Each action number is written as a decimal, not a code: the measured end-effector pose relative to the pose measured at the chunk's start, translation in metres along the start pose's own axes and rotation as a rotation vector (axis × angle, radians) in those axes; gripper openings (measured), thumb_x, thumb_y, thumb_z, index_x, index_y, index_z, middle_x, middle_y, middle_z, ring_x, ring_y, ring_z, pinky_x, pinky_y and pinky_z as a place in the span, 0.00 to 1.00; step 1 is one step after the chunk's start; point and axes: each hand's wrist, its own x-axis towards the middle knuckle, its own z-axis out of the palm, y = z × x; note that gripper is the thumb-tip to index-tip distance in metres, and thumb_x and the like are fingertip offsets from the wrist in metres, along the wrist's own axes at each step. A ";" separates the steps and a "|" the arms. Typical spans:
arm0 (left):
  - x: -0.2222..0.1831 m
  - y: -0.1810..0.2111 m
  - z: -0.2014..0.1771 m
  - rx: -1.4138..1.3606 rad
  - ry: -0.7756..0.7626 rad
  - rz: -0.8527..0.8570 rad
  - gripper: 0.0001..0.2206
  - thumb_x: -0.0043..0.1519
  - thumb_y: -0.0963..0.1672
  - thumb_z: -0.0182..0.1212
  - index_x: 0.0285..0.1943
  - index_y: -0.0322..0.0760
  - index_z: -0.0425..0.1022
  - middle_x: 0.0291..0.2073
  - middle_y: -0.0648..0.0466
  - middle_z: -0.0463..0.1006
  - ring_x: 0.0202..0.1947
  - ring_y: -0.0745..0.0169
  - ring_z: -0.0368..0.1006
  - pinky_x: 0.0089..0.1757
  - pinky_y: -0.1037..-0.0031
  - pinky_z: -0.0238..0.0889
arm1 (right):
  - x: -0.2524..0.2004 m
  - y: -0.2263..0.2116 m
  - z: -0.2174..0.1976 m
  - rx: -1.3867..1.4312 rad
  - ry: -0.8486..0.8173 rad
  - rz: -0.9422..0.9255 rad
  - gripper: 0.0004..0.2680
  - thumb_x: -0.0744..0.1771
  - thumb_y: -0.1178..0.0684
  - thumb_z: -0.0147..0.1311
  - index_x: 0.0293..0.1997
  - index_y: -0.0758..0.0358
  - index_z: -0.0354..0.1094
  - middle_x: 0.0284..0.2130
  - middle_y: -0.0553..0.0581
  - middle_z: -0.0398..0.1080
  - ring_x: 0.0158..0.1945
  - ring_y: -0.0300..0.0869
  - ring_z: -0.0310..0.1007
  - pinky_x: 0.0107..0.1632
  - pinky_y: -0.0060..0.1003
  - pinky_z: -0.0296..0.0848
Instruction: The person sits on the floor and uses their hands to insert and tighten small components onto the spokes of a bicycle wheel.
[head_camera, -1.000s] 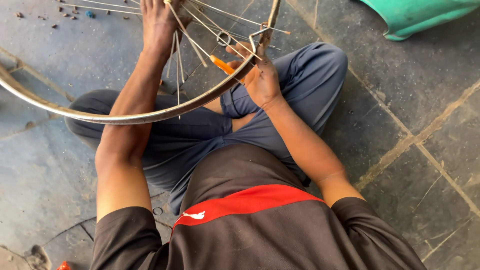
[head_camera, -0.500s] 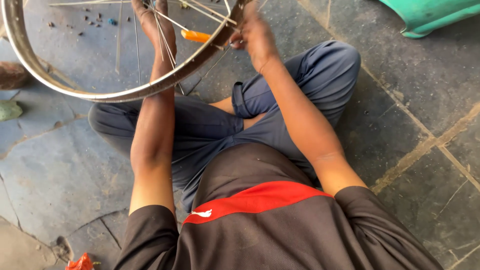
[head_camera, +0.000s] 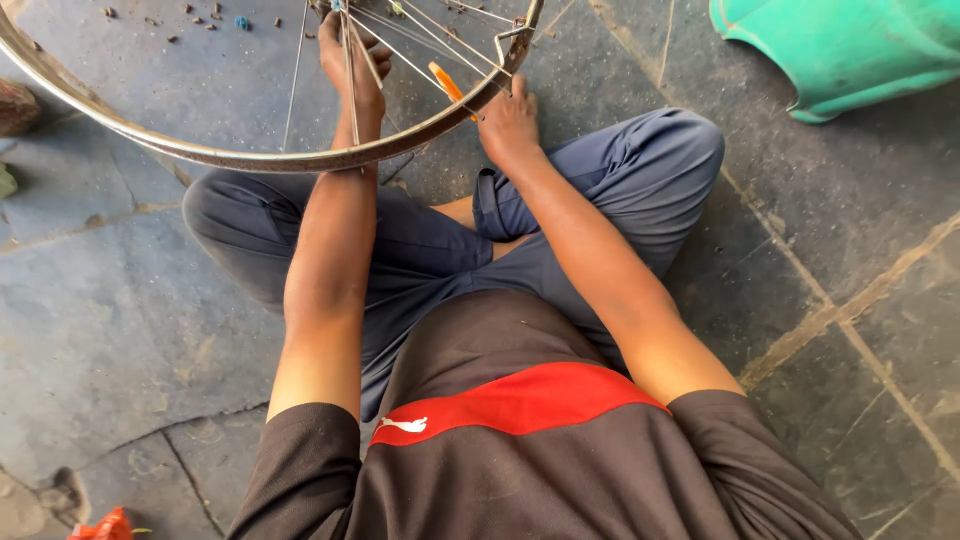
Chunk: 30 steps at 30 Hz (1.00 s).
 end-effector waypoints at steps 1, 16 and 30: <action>-0.007 0.005 -0.003 -0.105 -0.015 -0.017 0.21 0.70 0.47 0.47 0.67 0.28 0.61 0.36 0.38 0.80 0.30 0.50 0.76 0.29 0.63 0.68 | 0.000 -0.001 0.000 0.016 -0.078 0.033 0.09 0.68 0.58 0.50 0.53 0.61 0.73 0.56 0.62 0.65 0.62 0.60 0.57 0.59 0.57 0.62; -0.103 0.000 0.049 -0.850 -0.366 -0.341 0.38 0.64 0.63 0.42 0.67 0.29 0.64 0.60 0.33 0.72 0.56 0.42 0.71 0.54 0.56 0.68 | -0.019 -0.001 0.011 -0.234 -0.040 0.038 0.07 0.68 0.56 0.50 0.40 0.66 0.74 0.51 0.66 0.66 0.55 0.58 0.65 0.48 0.53 0.74; -0.095 0.030 0.039 -0.464 -0.537 -0.170 0.17 0.70 0.44 0.55 0.64 0.29 0.65 0.41 0.43 0.81 0.38 0.56 0.80 0.38 0.70 0.75 | 0.002 0.025 -0.002 0.478 -0.211 0.531 0.10 0.65 0.53 0.61 0.46 0.66 0.72 0.36 0.62 0.78 0.38 0.49 0.78 0.41 0.44 0.75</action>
